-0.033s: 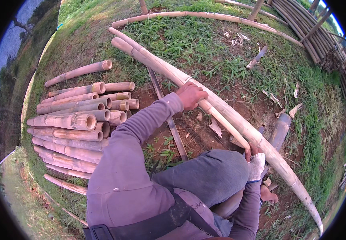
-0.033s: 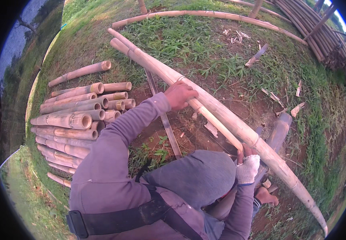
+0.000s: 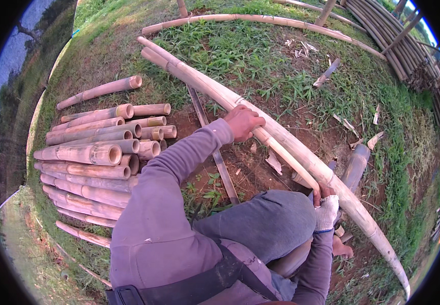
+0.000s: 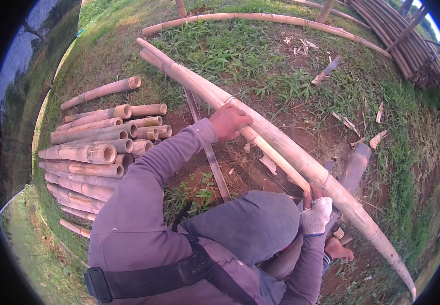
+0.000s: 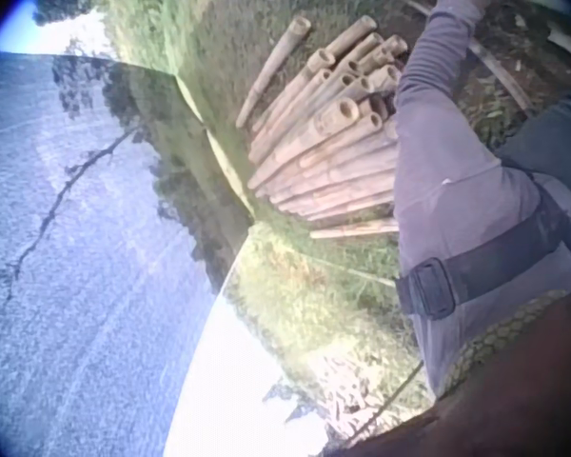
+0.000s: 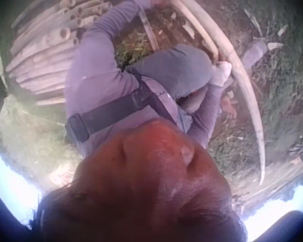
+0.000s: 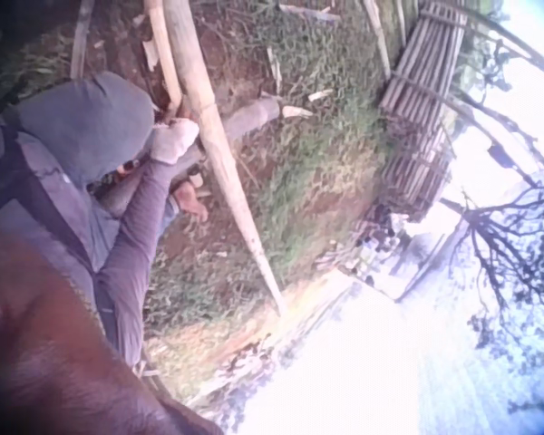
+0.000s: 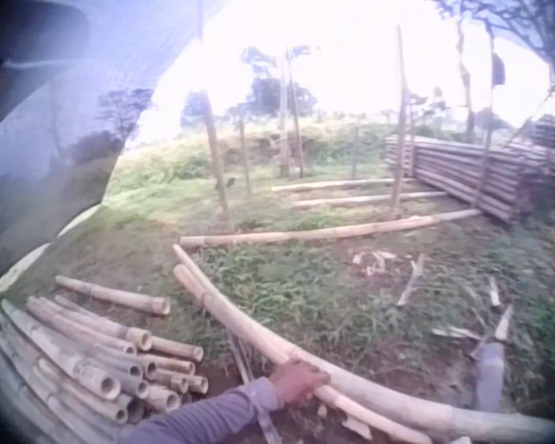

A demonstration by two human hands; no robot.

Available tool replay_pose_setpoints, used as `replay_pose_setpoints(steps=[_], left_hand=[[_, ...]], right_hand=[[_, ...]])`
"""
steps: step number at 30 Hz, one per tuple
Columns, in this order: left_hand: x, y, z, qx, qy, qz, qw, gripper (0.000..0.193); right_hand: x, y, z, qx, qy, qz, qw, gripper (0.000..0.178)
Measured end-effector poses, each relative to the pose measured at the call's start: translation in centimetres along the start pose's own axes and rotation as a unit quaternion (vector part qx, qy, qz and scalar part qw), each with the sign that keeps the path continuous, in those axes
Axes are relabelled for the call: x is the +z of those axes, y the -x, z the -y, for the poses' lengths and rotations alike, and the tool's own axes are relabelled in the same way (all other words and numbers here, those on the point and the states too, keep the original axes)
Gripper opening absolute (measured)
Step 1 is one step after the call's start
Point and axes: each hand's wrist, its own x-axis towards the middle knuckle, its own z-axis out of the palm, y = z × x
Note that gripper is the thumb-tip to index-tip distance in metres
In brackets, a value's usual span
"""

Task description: The person sits on the ground and uses a hand saw to cut long bamboo poles into shorter sections. They repeatedly position the bamboo, saw through it, and stack the cut pieces nearby.

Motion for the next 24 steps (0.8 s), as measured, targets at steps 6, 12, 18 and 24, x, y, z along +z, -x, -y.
replay_pose_setpoints(steps=[6,12,18,24], left_hand=[[0.6,-1.0,-1.2,0.028,0.021,-0.042,0.998,0.048],[0.7,-4.1,-3.0,0.020,0.038,-0.028,0.999,0.048],[2.2,-6.1,-8.0,0.067,0.037,-0.061,0.995,0.076],[7.6,-12.7,-16.0,0.143,0.066,0.000,0.988,0.055]], right_hand=[[-2.4,-1.5,-1.9,-0.013,0.010,0.014,1.000,0.032],[-3.3,-2.1,-5.2,-0.009,-0.001,-0.001,1.000,0.033],[-0.7,-4.6,-8.0,0.066,0.073,0.032,0.995,0.039],[1.3,-4.2,-9.3,0.117,0.033,0.001,0.993,0.037]])
